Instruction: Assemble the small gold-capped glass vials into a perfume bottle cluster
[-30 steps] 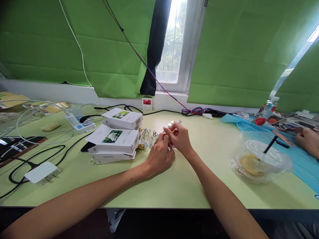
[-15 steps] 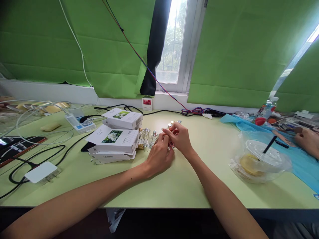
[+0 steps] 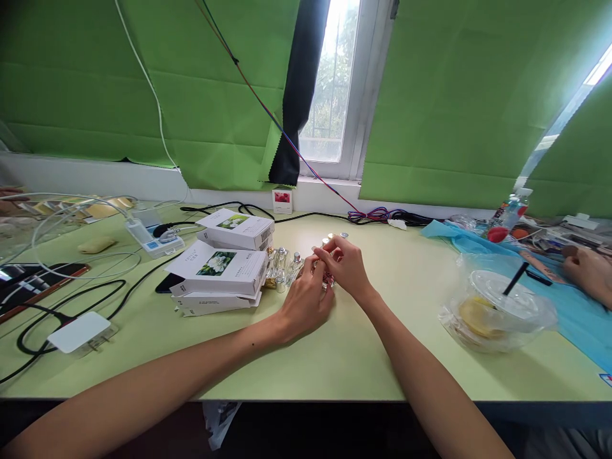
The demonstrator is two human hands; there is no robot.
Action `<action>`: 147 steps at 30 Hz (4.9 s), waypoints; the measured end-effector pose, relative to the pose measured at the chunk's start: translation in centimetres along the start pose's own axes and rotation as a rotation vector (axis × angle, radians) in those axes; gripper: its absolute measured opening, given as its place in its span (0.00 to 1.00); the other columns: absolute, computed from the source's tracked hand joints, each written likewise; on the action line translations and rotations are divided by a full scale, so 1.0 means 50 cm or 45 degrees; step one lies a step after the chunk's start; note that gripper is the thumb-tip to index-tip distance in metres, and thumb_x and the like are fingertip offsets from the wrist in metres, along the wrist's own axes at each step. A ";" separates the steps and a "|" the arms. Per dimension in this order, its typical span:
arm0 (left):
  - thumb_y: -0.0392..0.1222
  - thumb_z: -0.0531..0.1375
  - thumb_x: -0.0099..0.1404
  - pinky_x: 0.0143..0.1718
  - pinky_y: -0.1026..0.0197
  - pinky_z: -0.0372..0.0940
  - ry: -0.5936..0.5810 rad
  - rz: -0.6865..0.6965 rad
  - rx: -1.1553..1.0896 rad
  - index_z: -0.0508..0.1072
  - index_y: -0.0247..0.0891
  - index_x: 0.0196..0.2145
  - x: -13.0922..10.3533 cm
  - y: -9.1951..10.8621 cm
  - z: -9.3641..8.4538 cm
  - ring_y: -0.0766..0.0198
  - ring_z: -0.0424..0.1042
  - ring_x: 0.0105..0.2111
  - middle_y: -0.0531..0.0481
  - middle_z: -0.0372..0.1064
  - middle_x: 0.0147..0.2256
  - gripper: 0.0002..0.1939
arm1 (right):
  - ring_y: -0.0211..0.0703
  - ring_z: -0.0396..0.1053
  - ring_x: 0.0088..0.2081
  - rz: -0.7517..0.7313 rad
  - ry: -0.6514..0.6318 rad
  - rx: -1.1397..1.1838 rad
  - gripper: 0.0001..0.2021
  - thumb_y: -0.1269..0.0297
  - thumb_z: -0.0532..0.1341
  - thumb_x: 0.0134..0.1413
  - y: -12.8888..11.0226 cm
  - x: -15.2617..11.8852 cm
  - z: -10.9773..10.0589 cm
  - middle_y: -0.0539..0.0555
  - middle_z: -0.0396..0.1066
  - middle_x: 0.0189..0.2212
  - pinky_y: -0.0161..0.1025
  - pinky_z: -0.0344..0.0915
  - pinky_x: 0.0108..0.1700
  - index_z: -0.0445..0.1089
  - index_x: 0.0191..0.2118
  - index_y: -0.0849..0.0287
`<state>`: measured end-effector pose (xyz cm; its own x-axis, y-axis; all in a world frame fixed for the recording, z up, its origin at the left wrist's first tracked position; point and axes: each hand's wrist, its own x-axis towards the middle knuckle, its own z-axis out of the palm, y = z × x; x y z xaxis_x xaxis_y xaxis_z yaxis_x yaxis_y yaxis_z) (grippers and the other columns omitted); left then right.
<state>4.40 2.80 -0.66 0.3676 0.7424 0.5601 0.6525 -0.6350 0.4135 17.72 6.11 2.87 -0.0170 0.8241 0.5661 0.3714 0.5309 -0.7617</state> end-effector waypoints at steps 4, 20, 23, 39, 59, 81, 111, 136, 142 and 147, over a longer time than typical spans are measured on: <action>0.31 0.54 0.60 0.41 0.48 0.74 0.002 0.041 0.015 0.59 0.39 0.52 -0.002 0.000 0.002 0.52 0.72 0.44 0.37 0.58 0.55 0.21 | 0.37 0.67 0.24 -0.011 -0.100 0.035 0.20 0.43 0.62 0.59 0.002 0.002 -0.008 0.49 0.69 0.27 0.37 0.68 0.28 0.67 0.31 0.56; 0.29 0.53 0.59 0.45 0.45 0.73 -0.034 0.046 0.017 0.60 0.37 0.51 0.000 0.004 0.000 0.50 0.71 0.46 0.34 0.56 0.56 0.21 | 0.38 0.67 0.22 0.060 -0.100 0.222 0.19 0.45 0.67 0.54 0.019 0.003 -0.004 0.49 0.69 0.22 0.35 0.63 0.21 0.69 0.29 0.57; 0.29 0.54 0.59 0.46 0.45 0.73 -0.020 0.057 0.017 0.61 0.37 0.50 0.000 0.002 0.001 0.50 0.71 0.47 0.35 0.57 0.56 0.20 | 0.38 0.66 0.21 0.056 -0.096 0.227 0.19 0.46 0.67 0.55 0.018 0.003 -0.003 0.49 0.68 0.21 0.35 0.63 0.21 0.69 0.29 0.57; 0.30 0.54 0.60 0.47 0.46 0.73 0.008 0.035 0.027 0.62 0.38 0.49 -0.002 0.001 0.006 0.50 0.70 0.49 0.36 0.57 0.57 0.19 | 0.38 0.68 0.22 0.066 -0.047 0.159 0.20 0.44 0.67 0.54 0.018 0.001 0.001 0.50 0.70 0.23 0.35 0.64 0.23 0.69 0.28 0.58; 0.32 0.55 0.61 0.45 0.45 0.74 -0.001 -0.004 0.031 0.63 0.37 0.47 -0.004 0.002 0.007 0.49 0.71 0.49 0.34 0.56 0.59 0.15 | 0.36 0.65 0.22 0.015 -0.018 0.029 0.18 0.46 0.67 0.54 0.014 0.001 -0.002 0.54 0.75 0.29 0.36 0.63 0.24 0.74 0.31 0.59; 0.33 0.55 0.63 0.39 0.51 0.74 0.100 0.066 0.114 0.62 0.38 0.50 -0.005 0.003 0.005 0.57 0.74 0.40 0.37 0.57 0.58 0.17 | 0.37 0.66 0.22 -0.036 0.077 -0.084 0.11 0.57 0.63 0.55 0.001 -0.001 -0.002 0.51 0.72 0.25 0.36 0.63 0.25 0.72 0.27 0.58; 0.35 0.52 0.64 0.24 0.61 0.59 -0.300 0.396 0.146 0.66 0.39 0.34 -0.011 -0.001 0.004 0.62 0.72 0.25 0.50 0.71 0.27 0.04 | 0.36 0.61 0.20 -0.085 0.244 -0.237 0.07 0.64 0.58 0.48 0.006 -0.001 0.001 0.49 0.68 0.21 0.35 0.60 0.23 0.66 0.23 0.55; 0.36 0.53 0.64 0.23 0.57 0.51 -0.430 0.431 0.217 0.68 0.38 0.33 -0.006 -0.010 0.012 0.60 0.71 0.26 0.49 0.73 0.28 0.05 | 0.34 0.61 0.21 -0.195 0.270 -0.309 0.07 0.66 0.60 0.52 0.020 -0.003 0.009 0.47 0.68 0.23 0.35 0.59 0.26 0.67 0.25 0.57; 0.36 0.53 0.64 0.23 0.57 0.49 -0.422 0.430 0.227 0.68 0.38 0.33 -0.006 -0.009 0.012 0.60 0.71 0.26 0.49 0.73 0.28 0.05 | 0.35 0.64 0.21 -0.208 0.257 -0.329 0.08 0.64 0.61 0.55 0.020 -0.002 0.008 0.48 0.70 0.23 0.36 0.62 0.28 0.69 0.26 0.57; 0.35 0.53 0.64 0.22 0.58 0.49 -0.441 0.432 0.211 0.69 0.38 0.33 -0.005 -0.006 0.009 0.62 0.70 0.24 0.50 0.73 0.27 0.05 | 0.36 0.66 0.23 -0.237 0.223 -0.318 0.10 0.61 0.61 0.59 0.020 -0.003 0.008 0.49 0.71 0.25 0.36 0.64 0.30 0.71 0.28 0.58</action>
<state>4.40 2.91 -1.23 0.7569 0.5450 0.3606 0.5440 -0.8312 0.1147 17.73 6.60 1.90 0.0453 0.6600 0.7499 0.5928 0.5865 -0.5519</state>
